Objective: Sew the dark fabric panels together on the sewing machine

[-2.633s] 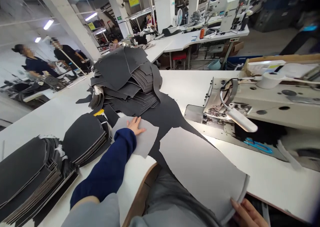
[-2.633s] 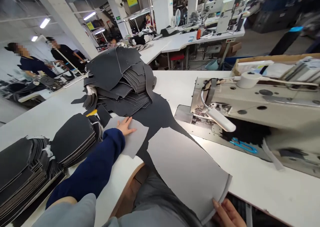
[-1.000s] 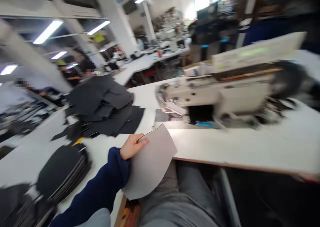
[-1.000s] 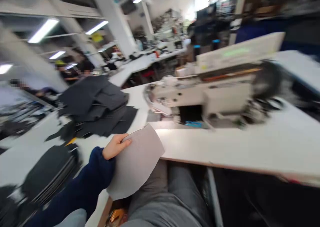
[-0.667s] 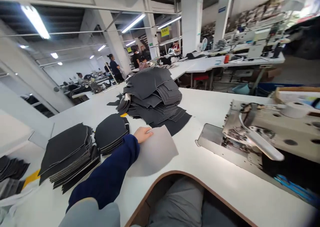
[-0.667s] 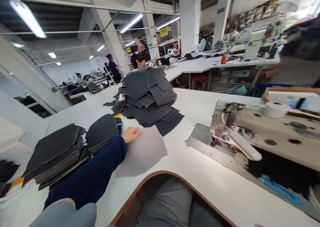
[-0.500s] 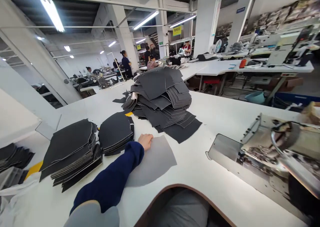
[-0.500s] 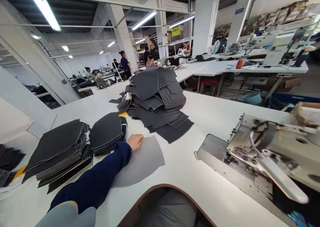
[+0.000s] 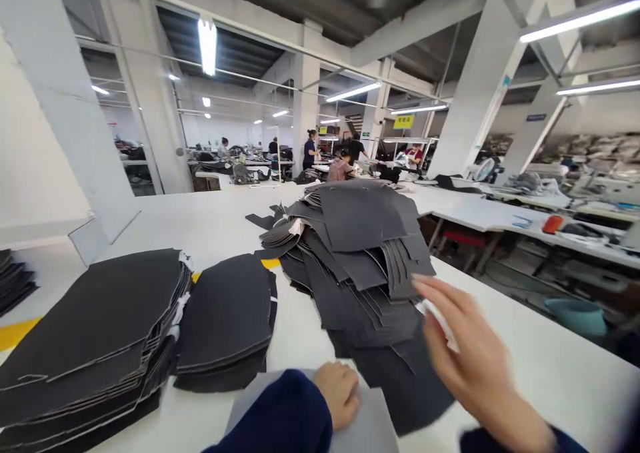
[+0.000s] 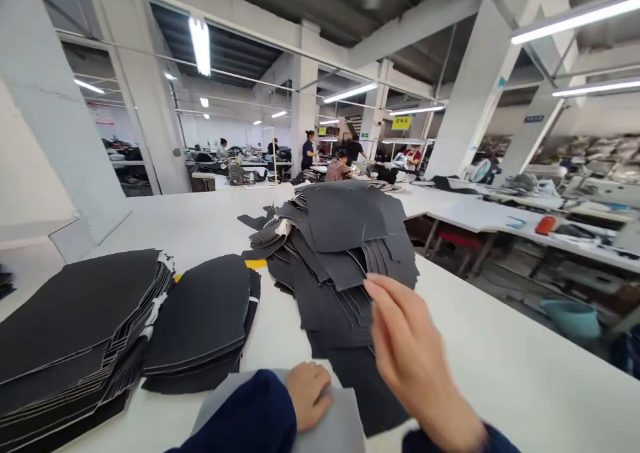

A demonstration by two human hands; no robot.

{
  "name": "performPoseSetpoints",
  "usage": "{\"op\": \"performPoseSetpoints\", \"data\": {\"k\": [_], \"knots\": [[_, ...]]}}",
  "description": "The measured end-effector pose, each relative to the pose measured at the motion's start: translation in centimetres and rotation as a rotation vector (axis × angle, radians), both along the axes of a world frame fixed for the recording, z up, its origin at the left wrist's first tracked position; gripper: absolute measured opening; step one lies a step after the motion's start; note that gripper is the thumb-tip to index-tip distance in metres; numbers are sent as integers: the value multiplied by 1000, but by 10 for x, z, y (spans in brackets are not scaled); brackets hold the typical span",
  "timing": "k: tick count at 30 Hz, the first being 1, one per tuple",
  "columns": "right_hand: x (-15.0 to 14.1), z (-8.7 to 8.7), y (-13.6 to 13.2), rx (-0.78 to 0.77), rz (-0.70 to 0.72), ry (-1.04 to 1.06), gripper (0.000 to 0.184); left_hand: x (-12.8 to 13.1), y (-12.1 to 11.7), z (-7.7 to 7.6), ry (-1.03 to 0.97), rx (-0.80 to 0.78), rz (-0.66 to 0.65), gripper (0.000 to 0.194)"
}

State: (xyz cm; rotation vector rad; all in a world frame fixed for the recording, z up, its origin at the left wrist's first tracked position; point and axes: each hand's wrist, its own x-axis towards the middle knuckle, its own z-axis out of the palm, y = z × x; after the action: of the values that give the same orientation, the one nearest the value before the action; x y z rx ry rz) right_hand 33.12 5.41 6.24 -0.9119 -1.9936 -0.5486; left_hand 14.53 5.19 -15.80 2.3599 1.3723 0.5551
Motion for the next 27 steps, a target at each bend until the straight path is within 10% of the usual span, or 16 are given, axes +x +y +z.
{"op": "performPoseSetpoints", "data": {"k": [6,10,19,27], "knots": [[-49,-35,160,8,-290,-603,60,11,25,-26,-13,38,-12,26],[-62,-43,215,23,-371,-706,57,19,43,-38,0,30,-64,26],[-95,-34,244,-81,-317,-768,41,18,43,-54,-33,-33,-81,30],[-106,18,220,-232,-312,-566,21,1,18,-14,-70,-10,-17,12]]}}
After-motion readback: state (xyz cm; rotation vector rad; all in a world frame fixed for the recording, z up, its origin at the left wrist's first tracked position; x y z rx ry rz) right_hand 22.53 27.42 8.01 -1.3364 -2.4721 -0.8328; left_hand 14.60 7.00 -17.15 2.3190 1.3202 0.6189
